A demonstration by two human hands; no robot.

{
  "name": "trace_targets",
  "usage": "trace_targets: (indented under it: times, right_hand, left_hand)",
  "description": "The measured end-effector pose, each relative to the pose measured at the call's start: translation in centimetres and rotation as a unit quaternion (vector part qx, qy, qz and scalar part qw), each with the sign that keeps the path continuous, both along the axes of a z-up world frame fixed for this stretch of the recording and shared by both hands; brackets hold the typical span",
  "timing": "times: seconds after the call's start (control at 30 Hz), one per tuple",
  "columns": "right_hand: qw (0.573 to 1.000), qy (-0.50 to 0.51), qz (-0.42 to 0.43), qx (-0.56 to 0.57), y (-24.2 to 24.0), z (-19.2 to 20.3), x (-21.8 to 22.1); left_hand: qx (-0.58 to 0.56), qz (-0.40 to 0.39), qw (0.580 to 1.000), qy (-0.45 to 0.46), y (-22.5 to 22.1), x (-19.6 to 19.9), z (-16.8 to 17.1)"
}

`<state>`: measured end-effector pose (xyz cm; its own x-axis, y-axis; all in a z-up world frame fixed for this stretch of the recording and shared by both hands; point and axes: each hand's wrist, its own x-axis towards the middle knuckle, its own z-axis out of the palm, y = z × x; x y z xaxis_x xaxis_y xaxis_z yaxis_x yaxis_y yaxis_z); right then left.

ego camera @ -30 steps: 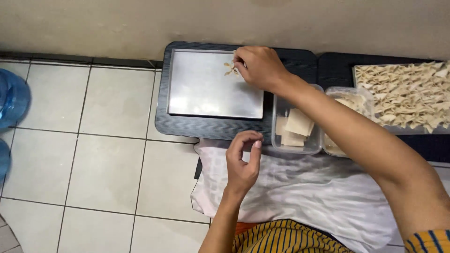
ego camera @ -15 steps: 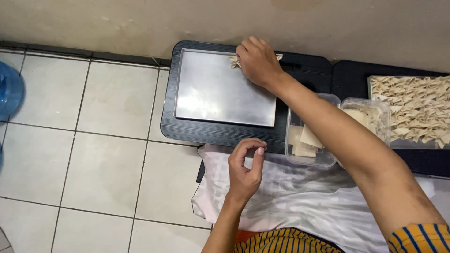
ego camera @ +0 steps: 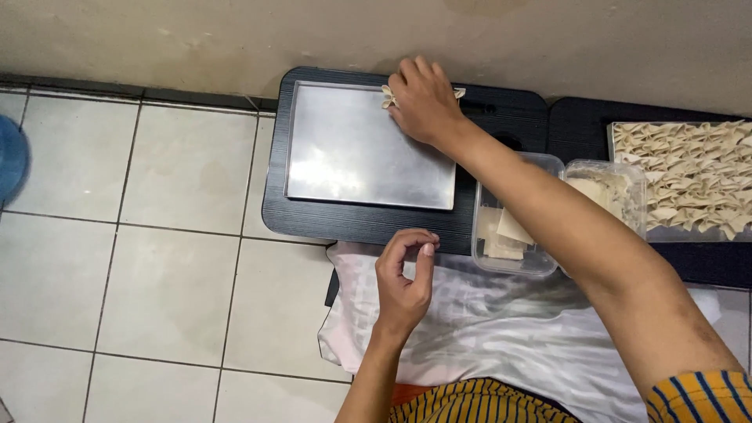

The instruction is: Filling square dough wrappers with a mixture using a spoon and folding them into decorative flower shapes.

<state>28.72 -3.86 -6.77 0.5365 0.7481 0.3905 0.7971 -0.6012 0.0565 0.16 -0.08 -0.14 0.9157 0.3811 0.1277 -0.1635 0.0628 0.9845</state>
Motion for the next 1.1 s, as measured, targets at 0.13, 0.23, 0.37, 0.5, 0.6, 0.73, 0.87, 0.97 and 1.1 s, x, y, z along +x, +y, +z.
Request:
trace_targets:
  times: [0.13,0.23,0.37,0.5,0.6,0.73,0.87,0.97,1.1]
  right_hand:
    - [1.000,-0.013,0.018,0.001,0.2,0.3,-0.3]
    - [0.999,-0.019,0.028,0.004,0.3,0.0,-0.2]
    - [1.000,-0.009,0.003,-0.015,0.3,-0.6,0.0]
    - [1.000,-0.019,-0.017,-0.016,0.2,-0.6,0.0]
    - [0.999,-0.014,-0.025,-0.015,0.3,-0.6,0.0]
    - [0.999,0.030,-0.039,-0.019,0.3,-0.2,-0.3]
    - [0.996,0.088,-0.015,-0.008,-0.7,2.7,-0.9]
    - [0.998,0.060,0.024,0.016,-3.4,6.1,-1.6]
    - [0.999,-0.023,0.044,0.001,-9.3,10.5,-3.9]
  left_hand:
    - [0.000,-0.002,1.000,0.000,0.1,-0.3,0.1]
    - [0.005,0.004,1.000,0.003,0.2,-0.3,0.1]
    - [0.007,0.009,1.000,-0.006,0.1,-0.4,-0.2]
    - [0.008,0.015,1.000,-0.011,0.2,-0.3,-0.2]
    - [0.015,0.016,1.000,-0.014,0.3,-0.1,-0.6]
    - [0.008,0.013,1.000,-0.012,0.2,-0.2,-0.6]
    - [0.008,0.012,1.000,-0.013,0.0,-0.2,-0.3]
    - [0.005,0.009,1.000,-0.017,-0.3,-0.3,0.2]
    - [0.004,0.003,1.000,-0.027,-1.1,-0.3,1.0]
